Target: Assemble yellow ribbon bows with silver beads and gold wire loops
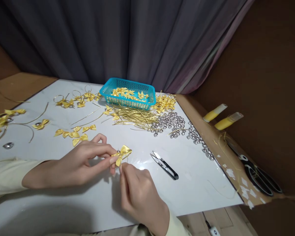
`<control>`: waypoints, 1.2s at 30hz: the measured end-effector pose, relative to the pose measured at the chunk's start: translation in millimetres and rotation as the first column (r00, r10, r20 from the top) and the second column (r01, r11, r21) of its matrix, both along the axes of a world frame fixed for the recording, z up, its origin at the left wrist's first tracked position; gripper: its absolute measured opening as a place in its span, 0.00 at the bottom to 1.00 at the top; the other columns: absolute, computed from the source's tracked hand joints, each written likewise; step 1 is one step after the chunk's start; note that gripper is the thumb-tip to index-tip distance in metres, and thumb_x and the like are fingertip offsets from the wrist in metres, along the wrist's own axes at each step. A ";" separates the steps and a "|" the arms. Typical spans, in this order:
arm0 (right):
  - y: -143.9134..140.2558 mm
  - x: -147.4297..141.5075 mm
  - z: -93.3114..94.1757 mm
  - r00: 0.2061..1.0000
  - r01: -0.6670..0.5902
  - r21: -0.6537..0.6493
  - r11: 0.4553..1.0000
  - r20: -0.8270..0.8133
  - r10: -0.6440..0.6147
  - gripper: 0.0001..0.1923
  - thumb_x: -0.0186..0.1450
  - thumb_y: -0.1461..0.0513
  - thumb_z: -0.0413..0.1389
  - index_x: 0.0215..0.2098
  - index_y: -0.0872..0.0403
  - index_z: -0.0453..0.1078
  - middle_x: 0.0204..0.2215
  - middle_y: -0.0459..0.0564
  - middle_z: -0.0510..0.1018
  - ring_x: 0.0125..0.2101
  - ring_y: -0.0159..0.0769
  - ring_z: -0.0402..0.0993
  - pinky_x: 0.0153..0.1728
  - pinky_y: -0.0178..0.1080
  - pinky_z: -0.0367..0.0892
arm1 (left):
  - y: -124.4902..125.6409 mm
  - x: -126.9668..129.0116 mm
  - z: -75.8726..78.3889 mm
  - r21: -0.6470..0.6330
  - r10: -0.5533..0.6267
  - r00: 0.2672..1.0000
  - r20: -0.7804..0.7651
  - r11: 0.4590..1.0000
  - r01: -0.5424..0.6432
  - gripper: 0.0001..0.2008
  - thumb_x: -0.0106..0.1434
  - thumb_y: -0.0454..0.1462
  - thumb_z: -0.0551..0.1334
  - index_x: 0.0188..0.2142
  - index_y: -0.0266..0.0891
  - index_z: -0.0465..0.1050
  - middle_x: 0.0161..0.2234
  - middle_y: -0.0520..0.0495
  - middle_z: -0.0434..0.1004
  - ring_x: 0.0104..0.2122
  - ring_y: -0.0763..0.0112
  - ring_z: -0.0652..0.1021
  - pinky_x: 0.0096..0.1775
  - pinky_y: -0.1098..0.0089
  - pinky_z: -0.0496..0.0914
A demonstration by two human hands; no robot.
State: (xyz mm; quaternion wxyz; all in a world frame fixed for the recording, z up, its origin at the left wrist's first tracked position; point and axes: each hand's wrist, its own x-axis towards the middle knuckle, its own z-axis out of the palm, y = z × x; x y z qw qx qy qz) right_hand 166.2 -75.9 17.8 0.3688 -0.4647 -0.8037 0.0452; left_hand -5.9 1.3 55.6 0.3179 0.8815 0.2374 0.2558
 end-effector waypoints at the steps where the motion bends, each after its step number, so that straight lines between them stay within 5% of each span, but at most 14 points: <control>1: 0.0 -0.6 -0.5 1.000 -0.001 0.004 1.000 0.003 0.001 0.08 0.65 0.72 0.44 0.33 0.55 0.59 0.19 0.41 0.62 0.15 0.26 0.55 0.21 0.32 0.51 | -0.9 0.1 -0.3 0.044 -0.016 1.000 0.002 0.999 0.016 0.12 0.64 0.30 0.51 0.27 0.38 0.68 0.23 0.54 0.77 0.24 0.73 0.64 0.34 0.70 0.60; 6: 0.7 -1.2 2.2 1.000 0.003 -0.026 1.000 -0.026 -0.004 0.08 0.67 0.72 0.44 0.37 0.55 0.60 0.20 0.40 0.63 0.15 0.26 0.56 0.21 0.31 0.52 | -1.8 -0.1 1.9 0.220 -0.051 0.998 -0.020 0.974 0.054 0.11 0.63 0.28 0.50 0.27 0.37 0.66 0.20 0.53 0.70 0.20 0.74 0.62 0.36 0.69 0.60; 13: -0.2 10.5 12.8 0.999 -0.042 -0.196 0.980 -0.008 0.041 0.07 0.69 0.68 0.43 0.35 0.55 0.61 0.18 0.40 0.64 0.15 0.25 0.58 0.19 0.30 0.55 | -0.8 -0.2 3.0 0.291 -0.063 0.997 -0.038 0.954 0.071 0.11 0.63 0.28 0.49 0.29 0.37 0.67 0.20 0.52 0.68 0.22 0.72 0.61 0.35 0.69 0.60; 18: 3.8 25.4 35.3 0.997 0.070 0.050 0.996 0.022 -0.072 0.06 0.68 0.69 0.46 0.39 0.56 0.63 0.29 0.49 0.72 0.30 0.31 0.67 0.31 0.33 0.61 | 0.9 0.3 5.2 0.161 -0.190 0.973 -0.132 0.964 0.210 0.10 0.63 0.28 0.50 0.27 0.37 0.65 0.19 0.54 0.66 0.20 0.74 0.57 0.36 0.69 0.59; 23: 24.8 25.1 51.2 0.975 -0.141 -0.125 0.982 0.157 0.160 0.12 0.70 0.57 0.45 0.32 0.56 0.61 0.28 0.50 0.69 0.31 0.35 0.62 0.30 0.36 0.60 | 4.1 -2.6 10.0 -0.018 -0.314 0.931 -0.186 0.948 0.316 0.08 0.61 0.28 0.52 0.28 0.38 0.66 0.20 0.56 0.66 0.21 0.74 0.59 0.36 0.72 0.59; 28: 48.2 20.7 53.4 0.892 -0.401 -0.321 0.858 0.079 0.446 0.15 0.71 0.59 0.44 0.27 0.55 0.60 0.22 0.44 0.65 0.27 0.31 0.60 0.31 0.34 0.59 | 7.0 -2.9 11.6 -0.051 -0.331 0.926 -0.184 0.944 0.327 0.09 0.62 0.30 0.51 0.27 0.38 0.63 0.20 0.57 0.59 0.22 0.75 0.58 0.35 0.73 0.59; 32: 56.1 20.3 52.0 0.849 -0.500 -0.374 0.781 -0.031 0.528 0.15 0.69 0.60 0.48 0.25 0.55 0.62 0.19 0.41 0.63 0.24 0.28 0.60 0.34 0.34 0.59 | 8.9 -1.4 11.8 -0.094 -0.319 0.937 -0.145 0.947 0.308 0.11 0.62 0.32 0.51 0.23 0.38 0.58 0.18 0.57 0.53 0.23 0.75 0.59 0.33 0.74 0.59; 36: 59.1 20.7 47.0 0.842 -0.535 -0.353 0.768 -0.151 0.518 0.19 0.69 0.61 0.48 0.21 0.55 0.57 0.18 0.40 0.59 0.22 0.26 0.57 0.33 0.34 0.58 | 10.7 -1.2 11.2 -0.148 -0.347 0.931 -0.115 0.932 0.329 0.09 0.61 0.32 0.51 0.24 0.38 0.60 0.19 0.55 0.56 0.23 0.75 0.61 0.30 0.75 0.59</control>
